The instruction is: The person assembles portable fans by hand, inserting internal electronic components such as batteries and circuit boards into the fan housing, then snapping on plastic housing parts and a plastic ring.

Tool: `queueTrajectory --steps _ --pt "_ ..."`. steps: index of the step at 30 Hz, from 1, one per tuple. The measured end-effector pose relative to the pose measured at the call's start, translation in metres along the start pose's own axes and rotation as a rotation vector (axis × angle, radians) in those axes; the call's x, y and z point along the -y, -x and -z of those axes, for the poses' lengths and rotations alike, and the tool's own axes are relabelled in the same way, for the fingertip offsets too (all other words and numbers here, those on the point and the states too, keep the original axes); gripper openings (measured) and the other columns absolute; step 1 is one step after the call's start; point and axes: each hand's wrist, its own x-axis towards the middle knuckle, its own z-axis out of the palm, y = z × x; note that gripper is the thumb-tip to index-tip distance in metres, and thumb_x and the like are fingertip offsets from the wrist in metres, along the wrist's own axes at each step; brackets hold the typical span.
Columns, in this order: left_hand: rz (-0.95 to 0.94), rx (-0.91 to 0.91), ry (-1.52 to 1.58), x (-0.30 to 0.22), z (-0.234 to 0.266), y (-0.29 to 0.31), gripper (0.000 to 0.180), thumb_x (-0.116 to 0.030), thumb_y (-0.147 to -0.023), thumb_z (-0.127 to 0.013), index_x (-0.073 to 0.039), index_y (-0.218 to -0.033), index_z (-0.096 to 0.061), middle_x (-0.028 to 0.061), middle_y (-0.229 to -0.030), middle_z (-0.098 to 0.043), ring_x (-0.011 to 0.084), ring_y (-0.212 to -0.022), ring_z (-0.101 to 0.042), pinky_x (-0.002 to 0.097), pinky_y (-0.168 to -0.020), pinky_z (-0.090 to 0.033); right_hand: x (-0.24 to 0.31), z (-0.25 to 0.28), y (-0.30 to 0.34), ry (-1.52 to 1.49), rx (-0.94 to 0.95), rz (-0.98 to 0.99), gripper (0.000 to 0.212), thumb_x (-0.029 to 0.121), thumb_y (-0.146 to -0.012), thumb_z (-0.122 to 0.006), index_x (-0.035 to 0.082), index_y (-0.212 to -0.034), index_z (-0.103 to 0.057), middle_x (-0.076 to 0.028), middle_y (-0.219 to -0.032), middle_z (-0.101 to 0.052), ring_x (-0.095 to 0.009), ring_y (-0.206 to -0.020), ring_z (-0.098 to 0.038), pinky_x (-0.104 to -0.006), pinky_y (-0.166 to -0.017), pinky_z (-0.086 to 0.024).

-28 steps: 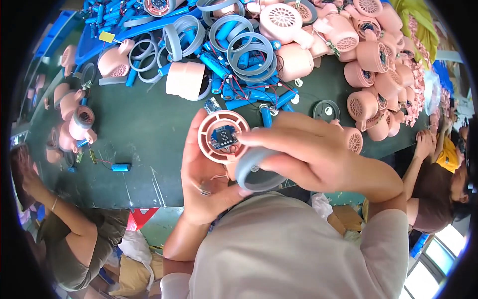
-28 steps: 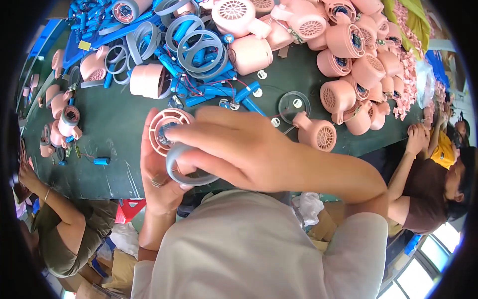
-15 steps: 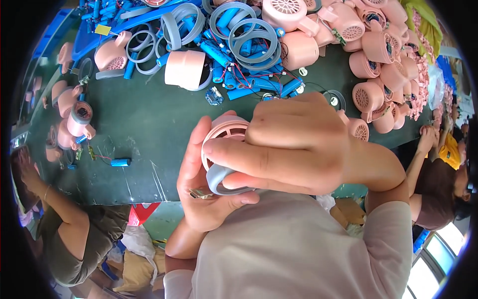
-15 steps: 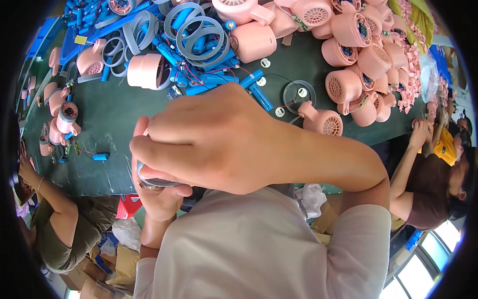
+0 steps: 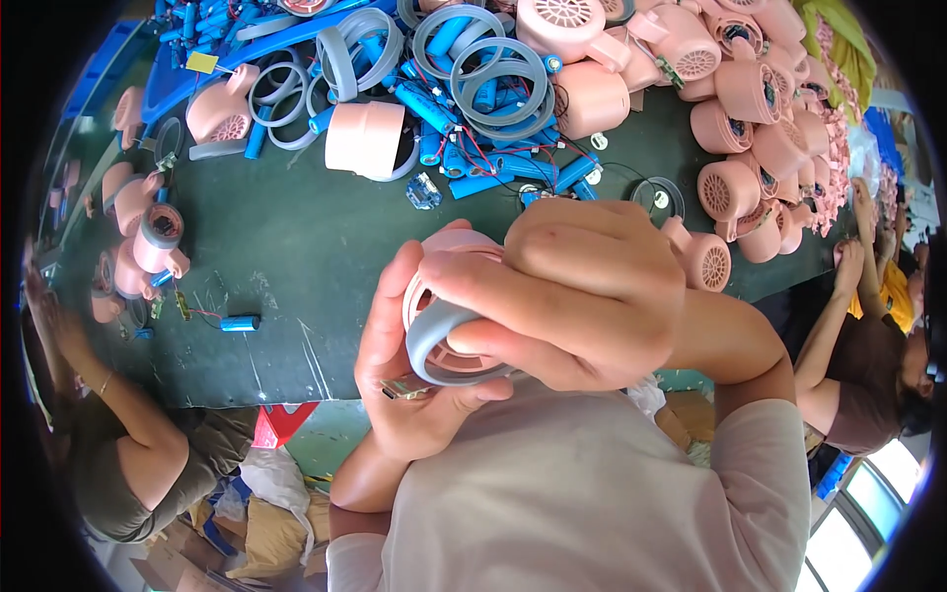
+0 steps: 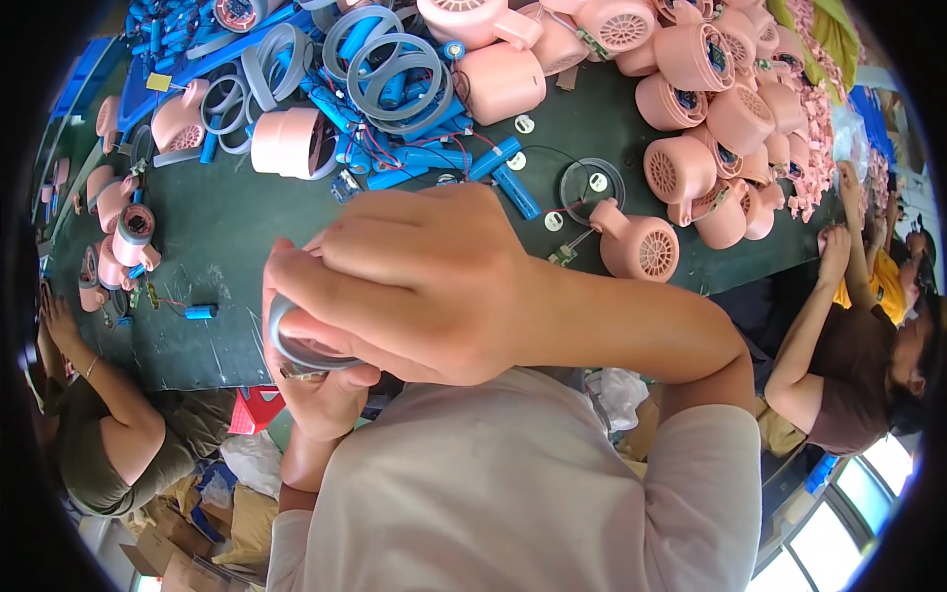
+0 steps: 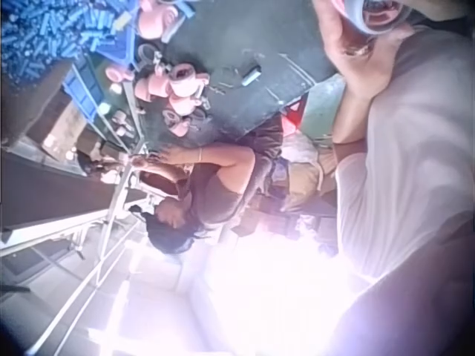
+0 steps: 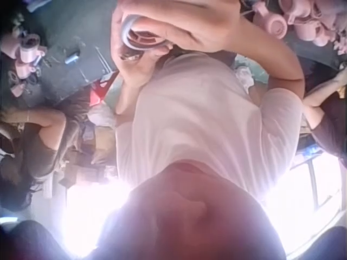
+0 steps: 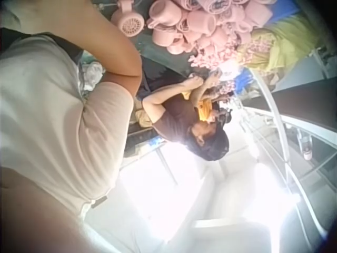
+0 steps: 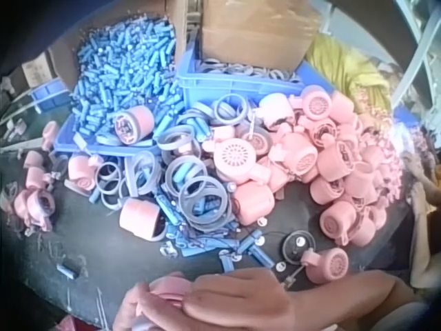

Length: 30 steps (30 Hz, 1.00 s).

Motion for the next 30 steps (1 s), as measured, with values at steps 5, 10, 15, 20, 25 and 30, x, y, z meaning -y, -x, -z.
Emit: queueTrajectory --steps 5,10,15,20,25,30 --pt "-0.028 0.017 -0.186 0.008 0.022 0.013 0.083 -0.006 -0.068 -0.082 -0.002 -0.139 -0.038 0.0271 -0.139 -0.037 0.0337 -0.124 -0.045 0.0413 -0.098 -0.044 0.001 0.01 0.014 0.203 0.13 -0.098 0.044 0.021 -0.073 -0.073 -0.005 -0.107 -0.064 -0.009 -0.074 -0.057 -0.02 -0.057 -0.054 -0.0294 -0.047 -0.041" --pt "-0.068 0.151 -0.404 0.014 0.012 0.012 0.066 0.003 -0.063 -0.081 0.003 -0.124 -0.055 0.0245 -0.129 -0.046 0.0297 -0.109 -0.057 0.0359 -0.085 -0.05 0.009 0.0 0.023 -0.428 0.358 -0.735 0.025 0.017 -0.087 -0.06 -0.004 -0.1 -0.065 -0.018 -0.095 -0.066 -0.027 -0.08 -0.065 -0.0325 -0.064 -0.05" --pt "0.061 0.111 -0.325 0.019 0.012 0.011 0.067 0.01 -0.066 -0.075 0.004 -0.128 -0.05 0.0237 -0.134 -0.04 0.0276 -0.112 -0.056 0.0315 -0.087 -0.05 0.004 -0.01 0.033 -0.444 0.329 -0.839 0.021 0.014 -0.089 -0.057 -0.004 -0.086 -0.067 -0.015 -0.08 -0.066 -0.025 -0.07 -0.064 -0.0303 -0.058 -0.049" --pt "-0.024 0.059 -0.302 0.02 0.006 -0.002 0.066 0.013 -0.066 -0.073 0.003 -0.128 -0.05 0.0229 -0.134 -0.041 0.0272 -0.113 -0.056 0.0317 -0.088 -0.051 0.002 -0.011 0.024 -0.502 0.18 -0.97 0.024 0.017 -0.093 -0.054 -0.003 -0.097 -0.066 -0.012 -0.087 -0.067 -0.016 -0.081 -0.064 -0.0283 -0.071 -0.049" --pt "-0.09 0.036 -0.413 0.017 -0.001 -0.007 0.063 0.012 -0.065 -0.073 0.003 -0.125 -0.053 0.022 -0.133 -0.043 0.0265 -0.111 -0.057 0.031 -0.086 -0.051 0.0 -0.017 0.031 -0.703 0.0 -1.119 0.037 0.025 -0.098 -0.044 -0.004 -0.094 -0.067 -0.009 -0.087 -0.068 -0.013 -0.083 -0.062 -0.0272 -0.075 -0.048" --pt "-0.012 0.029 -0.341 0.02 0.004 -0.006 0.066 0.005 -0.063 -0.079 0.004 -0.124 -0.054 0.0216 -0.126 -0.05 0.0264 -0.109 -0.059 0.032 -0.082 -0.052 -0.001 -0.013 0.028 -0.575 0.178 -1.2 0.034 0.023 -0.097 -0.046 -0.004 -0.092 -0.066 -0.011 -0.088 -0.068 -0.017 -0.082 -0.064 -0.0306 -0.072 -0.05"
